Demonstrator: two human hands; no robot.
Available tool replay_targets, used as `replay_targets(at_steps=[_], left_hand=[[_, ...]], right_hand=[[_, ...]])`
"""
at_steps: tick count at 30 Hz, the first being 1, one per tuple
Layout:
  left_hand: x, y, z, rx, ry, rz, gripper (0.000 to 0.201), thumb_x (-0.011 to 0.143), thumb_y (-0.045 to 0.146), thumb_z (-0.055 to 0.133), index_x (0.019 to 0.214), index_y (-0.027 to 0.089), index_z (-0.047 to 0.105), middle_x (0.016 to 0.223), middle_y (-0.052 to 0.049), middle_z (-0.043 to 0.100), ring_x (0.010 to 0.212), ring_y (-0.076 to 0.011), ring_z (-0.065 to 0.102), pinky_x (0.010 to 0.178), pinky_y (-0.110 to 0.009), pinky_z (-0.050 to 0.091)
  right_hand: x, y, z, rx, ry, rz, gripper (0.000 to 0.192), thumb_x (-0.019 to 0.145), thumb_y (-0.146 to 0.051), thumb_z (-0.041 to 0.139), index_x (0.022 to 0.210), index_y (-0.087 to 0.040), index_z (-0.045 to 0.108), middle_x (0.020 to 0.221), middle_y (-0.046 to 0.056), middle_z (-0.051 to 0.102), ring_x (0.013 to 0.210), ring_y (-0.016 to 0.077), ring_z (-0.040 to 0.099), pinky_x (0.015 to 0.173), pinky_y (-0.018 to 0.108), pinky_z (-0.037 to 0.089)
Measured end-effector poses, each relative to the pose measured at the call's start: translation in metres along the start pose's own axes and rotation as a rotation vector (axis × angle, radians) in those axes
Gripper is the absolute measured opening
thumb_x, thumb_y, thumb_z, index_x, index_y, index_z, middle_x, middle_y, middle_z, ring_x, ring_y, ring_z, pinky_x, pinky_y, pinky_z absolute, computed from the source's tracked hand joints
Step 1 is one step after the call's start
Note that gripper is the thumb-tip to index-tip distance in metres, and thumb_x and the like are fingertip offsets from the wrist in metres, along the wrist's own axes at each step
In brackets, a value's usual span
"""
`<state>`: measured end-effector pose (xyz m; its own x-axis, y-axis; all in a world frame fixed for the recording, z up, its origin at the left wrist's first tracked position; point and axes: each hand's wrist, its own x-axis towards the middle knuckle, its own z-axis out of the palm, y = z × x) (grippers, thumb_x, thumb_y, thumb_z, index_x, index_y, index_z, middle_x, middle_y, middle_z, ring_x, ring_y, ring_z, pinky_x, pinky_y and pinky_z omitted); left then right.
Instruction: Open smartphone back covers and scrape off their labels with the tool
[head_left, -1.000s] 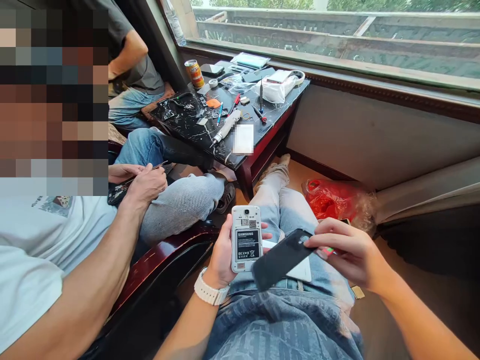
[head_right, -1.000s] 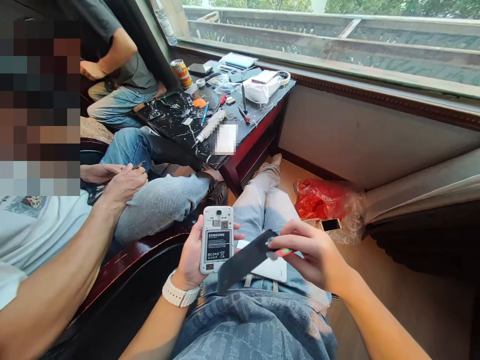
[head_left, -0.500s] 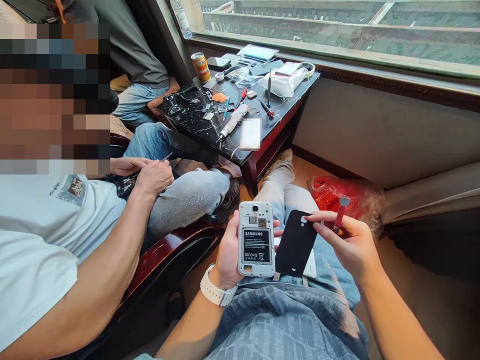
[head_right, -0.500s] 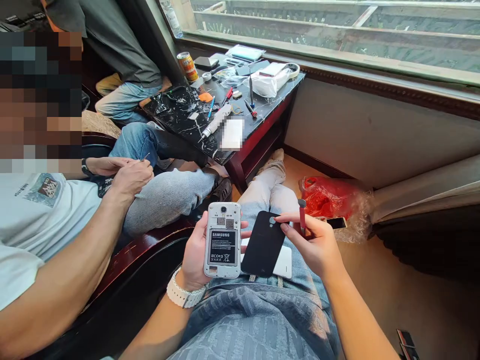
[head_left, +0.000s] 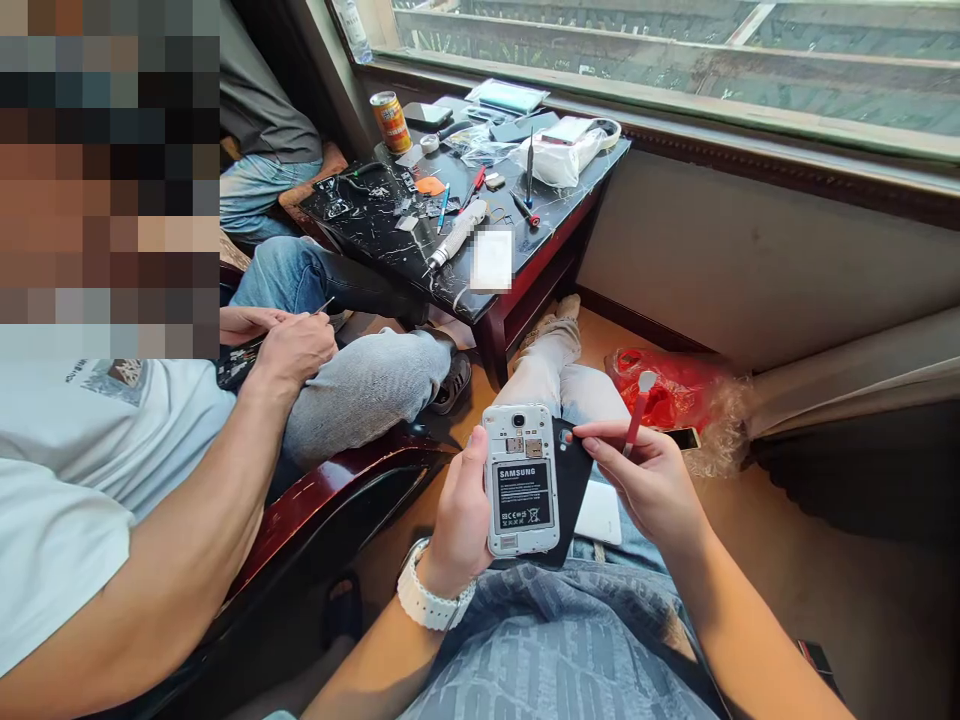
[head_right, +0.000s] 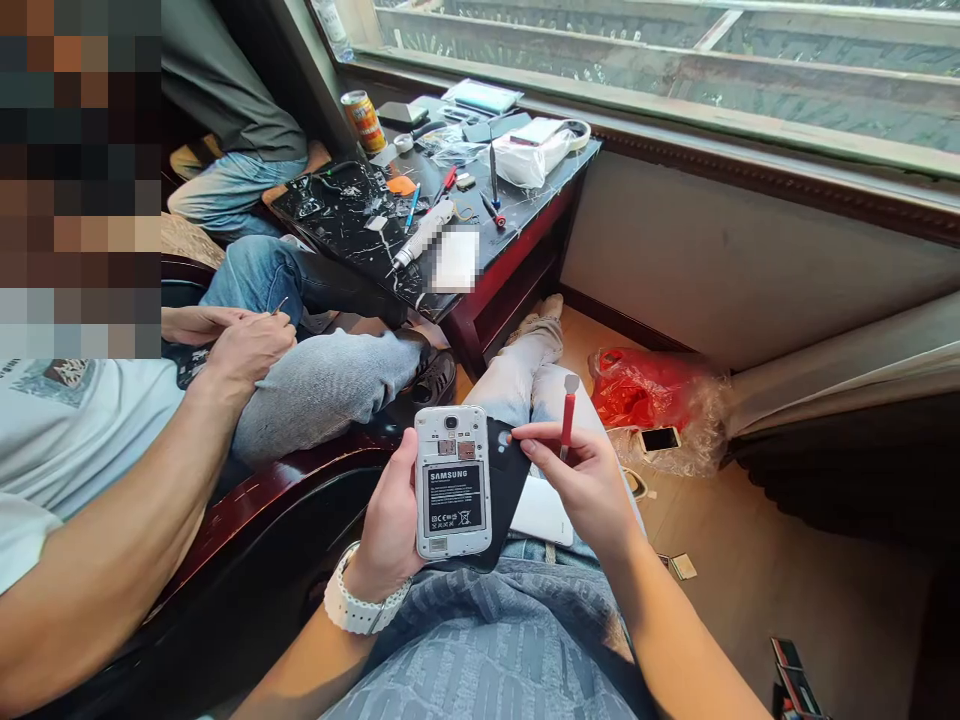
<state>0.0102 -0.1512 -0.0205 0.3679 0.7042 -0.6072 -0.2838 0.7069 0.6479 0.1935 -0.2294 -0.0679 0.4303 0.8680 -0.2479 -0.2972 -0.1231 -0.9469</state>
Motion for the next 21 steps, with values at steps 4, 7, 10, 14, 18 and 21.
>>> replay_targets(at_steps=[4,7,10,14,18,21], left_hand=[[-0.011,-0.001,0.003,0.254,0.088,0.174,0.05,0.096,0.065,0.067,0.103,0.016,0.078,0.095,-0.009,0.08,0.099,-0.0277,0.073,0.084,-0.032,0.056],[-0.02,0.003,0.009,0.36,0.009,0.301,0.032,0.101,0.048,0.067,0.1,0.018,0.079,0.096,-0.008,0.079,0.099,-0.0273,0.07,0.085,-0.031,0.051],[-0.028,0.008,0.015,0.378,-0.041,0.343,0.024,0.099,0.041,0.07,0.091,0.019,0.078,0.089,-0.006,0.074,0.091,-0.0244,0.064,0.081,-0.028,0.047],[-0.039,0.014,0.021,0.464,-0.017,0.351,0.038,0.099,0.049,0.069,0.075,0.019,0.069,0.072,-0.002,0.061,0.07,-0.0166,0.049,0.068,-0.027,0.042],[-0.046,0.019,0.024,0.504,-0.047,0.371,0.042,0.1,0.054,0.065,0.076,0.019,0.068,0.071,-0.001,0.058,0.067,-0.0153,0.046,0.064,-0.026,0.041],[-0.044,0.017,0.024,0.487,-0.05,0.372,0.041,0.1,0.053,0.066,0.079,0.018,0.07,0.071,-0.001,0.059,0.066,-0.0146,0.047,0.063,-0.026,0.041]], right_hand=[[-0.005,-0.003,0.007,0.067,-0.015,0.033,0.035,0.083,-0.051,0.092,0.101,-0.022,0.086,0.086,0.007,0.077,0.073,0.0169,0.067,0.059,0.025,0.05],[-0.01,-0.007,0.014,0.079,-0.036,0.021,0.036,0.083,-0.048,0.093,0.104,-0.021,0.084,0.09,0.007,0.077,0.072,0.0161,0.067,0.061,0.025,0.053],[-0.015,-0.01,0.023,0.141,-0.023,0.029,0.032,0.076,-0.039,0.098,0.099,-0.022,0.083,0.093,0.005,0.079,0.082,0.0174,0.072,0.075,0.027,0.06],[-0.019,-0.017,0.034,0.318,-0.037,0.121,0.03,0.073,-0.036,0.1,0.091,-0.021,0.082,0.082,0.003,0.077,0.074,0.0142,0.07,0.07,0.023,0.059],[-0.022,-0.026,0.039,0.39,-0.064,0.149,0.027,0.075,-0.033,0.099,0.091,-0.02,0.081,0.07,0.0,0.069,0.072,0.0131,0.068,0.068,0.021,0.058],[-0.023,-0.028,0.039,0.392,-0.06,0.155,0.029,0.074,-0.034,0.099,0.091,-0.02,0.08,0.066,-0.002,0.066,0.07,0.013,0.068,0.067,0.021,0.058]])
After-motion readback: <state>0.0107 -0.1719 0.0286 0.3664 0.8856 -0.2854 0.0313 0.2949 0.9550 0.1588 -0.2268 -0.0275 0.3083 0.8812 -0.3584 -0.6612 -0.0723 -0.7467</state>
